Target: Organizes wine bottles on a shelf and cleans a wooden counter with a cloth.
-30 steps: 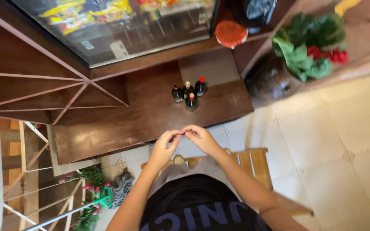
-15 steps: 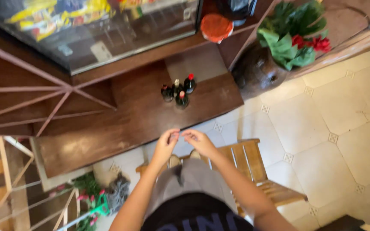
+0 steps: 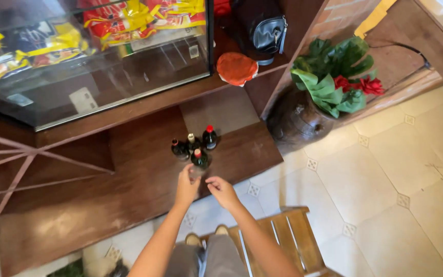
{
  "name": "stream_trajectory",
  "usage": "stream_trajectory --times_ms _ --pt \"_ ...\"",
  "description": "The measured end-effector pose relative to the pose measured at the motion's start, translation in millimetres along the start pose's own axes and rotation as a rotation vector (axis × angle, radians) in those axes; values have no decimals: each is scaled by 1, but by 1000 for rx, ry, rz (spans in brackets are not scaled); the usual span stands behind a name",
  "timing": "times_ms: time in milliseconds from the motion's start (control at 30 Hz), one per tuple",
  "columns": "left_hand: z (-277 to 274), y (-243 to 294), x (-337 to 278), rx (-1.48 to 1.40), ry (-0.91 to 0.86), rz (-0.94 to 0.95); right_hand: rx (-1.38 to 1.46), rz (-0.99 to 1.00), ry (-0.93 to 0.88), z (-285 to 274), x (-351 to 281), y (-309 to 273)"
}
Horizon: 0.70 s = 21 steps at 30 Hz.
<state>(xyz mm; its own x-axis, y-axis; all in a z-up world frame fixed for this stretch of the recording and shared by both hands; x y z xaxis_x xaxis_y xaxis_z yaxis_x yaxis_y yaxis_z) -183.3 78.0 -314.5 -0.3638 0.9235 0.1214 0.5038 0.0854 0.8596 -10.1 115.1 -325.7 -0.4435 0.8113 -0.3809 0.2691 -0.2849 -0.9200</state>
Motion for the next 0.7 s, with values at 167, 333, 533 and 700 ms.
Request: stream_trajectory --times_ms 167,333,533,700 --pt "22 -23 37 204 -4 -70 -168 10 131 -2 61 65" --pt "74 -121 67 232 44 16 -349 10 225 -5 123 144" --pt "105 -175 82 186 106 122 -400 0 242 13 146 146" --pt "123 -182 89 0 127 136 -359 -23 288 35 158 162"
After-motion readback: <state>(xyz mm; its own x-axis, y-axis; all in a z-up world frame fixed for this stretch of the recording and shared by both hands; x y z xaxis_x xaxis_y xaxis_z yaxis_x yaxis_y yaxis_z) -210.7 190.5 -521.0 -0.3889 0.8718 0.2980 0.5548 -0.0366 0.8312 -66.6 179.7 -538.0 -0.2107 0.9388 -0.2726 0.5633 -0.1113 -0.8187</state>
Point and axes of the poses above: each hand's wrist, its own x-axis towards the middle knuckle, its own z-axis out of the palm, y = z × x, the point moved 3 cm from there along x, towards the middle knuckle, and after that the axes turned 11 degrees about z, right-handed, at the moved point
